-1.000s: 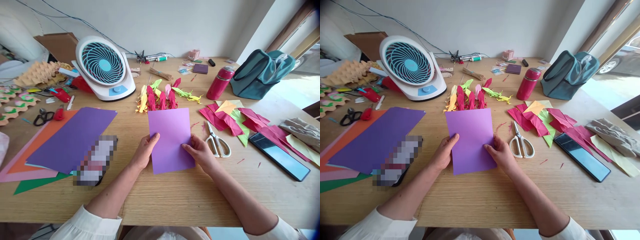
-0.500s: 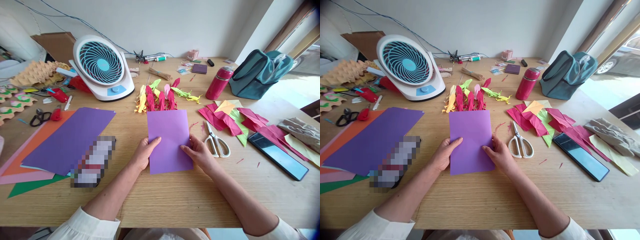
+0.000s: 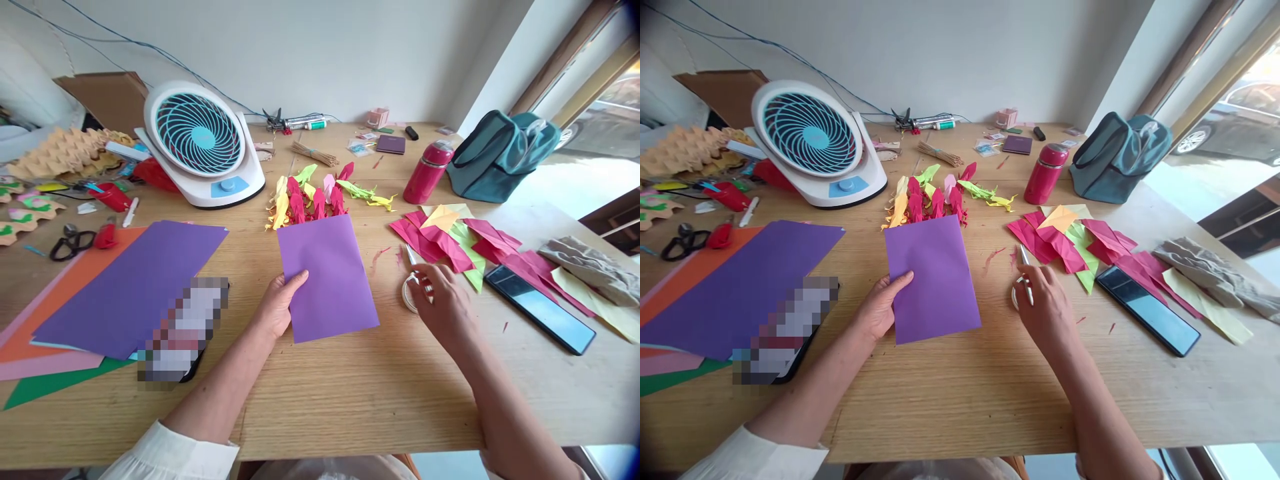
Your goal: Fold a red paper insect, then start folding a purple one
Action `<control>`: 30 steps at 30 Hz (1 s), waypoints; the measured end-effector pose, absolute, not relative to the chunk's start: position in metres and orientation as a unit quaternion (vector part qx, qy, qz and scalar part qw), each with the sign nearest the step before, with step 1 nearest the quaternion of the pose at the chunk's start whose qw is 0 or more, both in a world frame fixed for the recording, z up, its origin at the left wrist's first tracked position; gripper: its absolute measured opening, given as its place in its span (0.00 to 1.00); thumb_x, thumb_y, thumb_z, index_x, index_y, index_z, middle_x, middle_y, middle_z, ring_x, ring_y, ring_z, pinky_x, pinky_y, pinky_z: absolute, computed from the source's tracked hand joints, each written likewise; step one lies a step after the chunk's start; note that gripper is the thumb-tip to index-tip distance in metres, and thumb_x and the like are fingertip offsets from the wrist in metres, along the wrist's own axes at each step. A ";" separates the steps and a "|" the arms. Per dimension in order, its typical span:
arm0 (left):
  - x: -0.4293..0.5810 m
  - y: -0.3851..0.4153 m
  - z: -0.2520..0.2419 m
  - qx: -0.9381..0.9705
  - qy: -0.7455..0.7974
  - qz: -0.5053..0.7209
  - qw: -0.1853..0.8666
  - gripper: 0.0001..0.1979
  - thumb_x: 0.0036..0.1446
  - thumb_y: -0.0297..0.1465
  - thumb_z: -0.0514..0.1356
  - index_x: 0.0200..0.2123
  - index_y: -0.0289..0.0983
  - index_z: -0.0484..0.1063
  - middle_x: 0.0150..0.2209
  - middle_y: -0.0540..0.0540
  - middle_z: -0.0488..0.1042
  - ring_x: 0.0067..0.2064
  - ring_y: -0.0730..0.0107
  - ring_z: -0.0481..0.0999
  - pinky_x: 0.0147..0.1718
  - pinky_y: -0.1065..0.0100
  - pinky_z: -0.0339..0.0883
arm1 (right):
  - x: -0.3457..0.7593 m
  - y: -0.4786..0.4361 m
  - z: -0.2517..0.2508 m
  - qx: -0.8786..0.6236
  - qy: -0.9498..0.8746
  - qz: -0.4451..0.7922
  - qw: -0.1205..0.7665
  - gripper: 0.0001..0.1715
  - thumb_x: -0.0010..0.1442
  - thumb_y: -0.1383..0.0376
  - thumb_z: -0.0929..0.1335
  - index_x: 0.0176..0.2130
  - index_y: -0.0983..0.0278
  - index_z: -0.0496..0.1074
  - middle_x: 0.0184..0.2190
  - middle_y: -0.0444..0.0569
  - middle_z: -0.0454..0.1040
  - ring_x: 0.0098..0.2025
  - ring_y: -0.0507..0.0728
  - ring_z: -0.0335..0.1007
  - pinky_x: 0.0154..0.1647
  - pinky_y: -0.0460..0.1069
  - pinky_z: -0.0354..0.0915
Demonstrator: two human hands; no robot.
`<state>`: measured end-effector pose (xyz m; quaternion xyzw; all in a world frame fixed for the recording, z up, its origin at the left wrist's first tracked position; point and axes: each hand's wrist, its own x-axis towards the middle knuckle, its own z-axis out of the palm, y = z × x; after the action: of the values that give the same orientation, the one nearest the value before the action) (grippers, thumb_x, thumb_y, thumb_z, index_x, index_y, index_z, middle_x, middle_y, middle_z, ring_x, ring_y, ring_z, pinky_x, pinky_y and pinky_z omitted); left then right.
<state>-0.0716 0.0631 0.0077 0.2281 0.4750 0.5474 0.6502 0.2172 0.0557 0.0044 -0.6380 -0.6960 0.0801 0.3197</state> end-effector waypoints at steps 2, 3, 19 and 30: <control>-0.072 0.063 0.008 0.225 0.471 0.550 0.652 0.20 0.40 0.34 0.76 0.39 0.35 0.81 0.36 0.46 0.84 0.35 0.66 0.81 0.39 0.67 0.74 | 0.233 0.047 -0.003 -0.676 -0.698 0.016 0.236 0.13 0.65 0.58 0.64 0.45 0.61 0.73 0.41 0.55 0.74 0.40 0.62 0.73 0.40 0.56 0.69; -0.072 0.064 0.008 0.224 0.468 0.551 0.654 0.20 0.40 0.33 0.76 0.38 0.35 0.81 0.35 0.46 0.84 0.35 0.66 0.81 0.39 0.67 0.74 | 0.239 0.044 -0.006 -0.683 -0.700 0.003 0.207 0.13 0.65 0.58 0.64 0.45 0.62 0.73 0.40 0.56 0.74 0.40 0.63 0.73 0.41 0.56 0.68; -0.077 0.067 0.016 0.127 0.463 0.560 0.675 0.07 0.54 0.26 0.68 0.39 0.34 0.80 0.33 0.47 0.83 0.32 0.70 0.82 0.36 0.70 0.77 | 0.264 0.040 0.000 -0.729 -0.653 0.147 0.143 0.18 0.63 0.53 0.64 0.43 0.62 0.74 0.39 0.54 0.76 0.40 0.63 0.72 0.41 0.56 0.65; -0.079 0.072 0.015 0.083 0.463 0.563 0.680 0.08 0.54 0.26 0.69 0.39 0.34 0.79 0.30 0.47 0.82 0.29 0.70 0.81 0.37 0.69 0.78 | 0.224 -0.042 0.024 -0.423 -0.520 0.629 0.393 0.30 0.58 0.43 0.71 0.50 0.60 0.73 0.37 0.50 0.71 0.37 0.58 0.65 0.37 0.51 0.63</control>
<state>-0.0787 0.0716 0.0146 0.0829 0.4630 0.5626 0.6799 0.2240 -0.0423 0.0243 -0.4226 -0.5203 0.6295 0.3930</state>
